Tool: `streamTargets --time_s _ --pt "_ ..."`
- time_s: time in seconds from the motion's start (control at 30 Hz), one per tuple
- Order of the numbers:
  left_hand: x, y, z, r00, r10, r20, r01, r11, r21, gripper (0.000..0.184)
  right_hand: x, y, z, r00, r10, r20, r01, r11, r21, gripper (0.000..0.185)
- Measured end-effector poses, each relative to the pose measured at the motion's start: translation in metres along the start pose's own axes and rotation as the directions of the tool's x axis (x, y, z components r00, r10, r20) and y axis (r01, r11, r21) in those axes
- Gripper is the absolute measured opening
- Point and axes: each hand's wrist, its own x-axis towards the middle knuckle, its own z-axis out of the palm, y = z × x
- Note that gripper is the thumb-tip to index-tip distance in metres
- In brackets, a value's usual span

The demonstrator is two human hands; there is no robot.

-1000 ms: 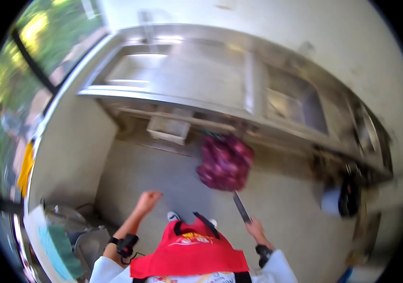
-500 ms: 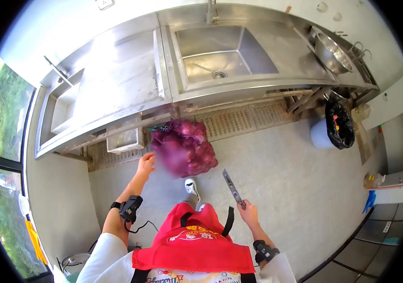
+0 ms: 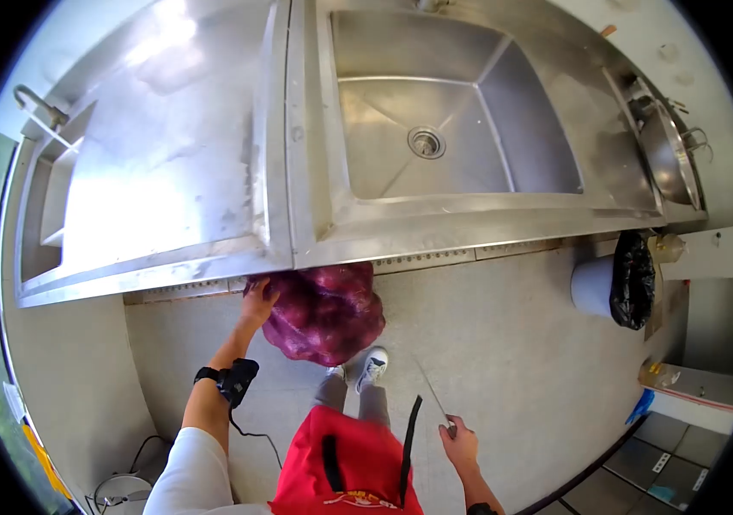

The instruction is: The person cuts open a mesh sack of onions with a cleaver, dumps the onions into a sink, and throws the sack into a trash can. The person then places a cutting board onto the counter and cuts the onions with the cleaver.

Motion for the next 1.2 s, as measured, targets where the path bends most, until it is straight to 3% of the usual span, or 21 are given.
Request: streamTargets --time_s 0.17,0.3,0.73,0.9,1.03,1.1,1.2 --pt "0.047 -0.043 0.075 0.953 0.043 0.299 -0.163 0.907 0.388 0.039 0.037 0.018 0.012 0.999 0.039 0.037 -0.039 0.999 0.010 0.028" --pt "0.050 -0.065 0.106 0.912 -0.011 0.410 -0.213 0.841 0.497 0.038 0.038 0.045 0.018 0.998 0.053 0.028 -0.054 0.998 0.044 0.028" --pt "-0.009 -0.074 0.060 0.930 -0.153 0.335 -0.030 0.875 0.484 0.036 0.058 0.065 0.037 0.985 0.071 0.154 -0.094 0.984 0.150 0.030" --pt "-0.031 -0.098 0.082 0.927 -0.233 0.293 0.073 0.880 0.469 0.036 0.045 0.081 0.039 0.986 0.061 0.152 -0.083 0.986 0.145 0.029" --pt "-0.022 -0.101 0.099 0.951 -0.239 0.195 0.186 0.949 0.254 0.035 0.027 0.107 0.053 0.987 0.114 0.117 -0.133 0.977 0.167 0.030" --pt "-0.001 -0.087 0.088 0.974 -0.205 0.097 0.212 0.975 -0.062 0.035 0.021 0.112 0.058 0.986 0.125 0.108 -0.145 0.969 0.202 0.029" --pt "0.016 -0.025 0.045 0.991 -0.131 -0.009 0.107 0.848 -0.520 0.035 0.026 0.099 0.059 0.981 0.088 0.175 -0.123 0.973 0.197 0.028"
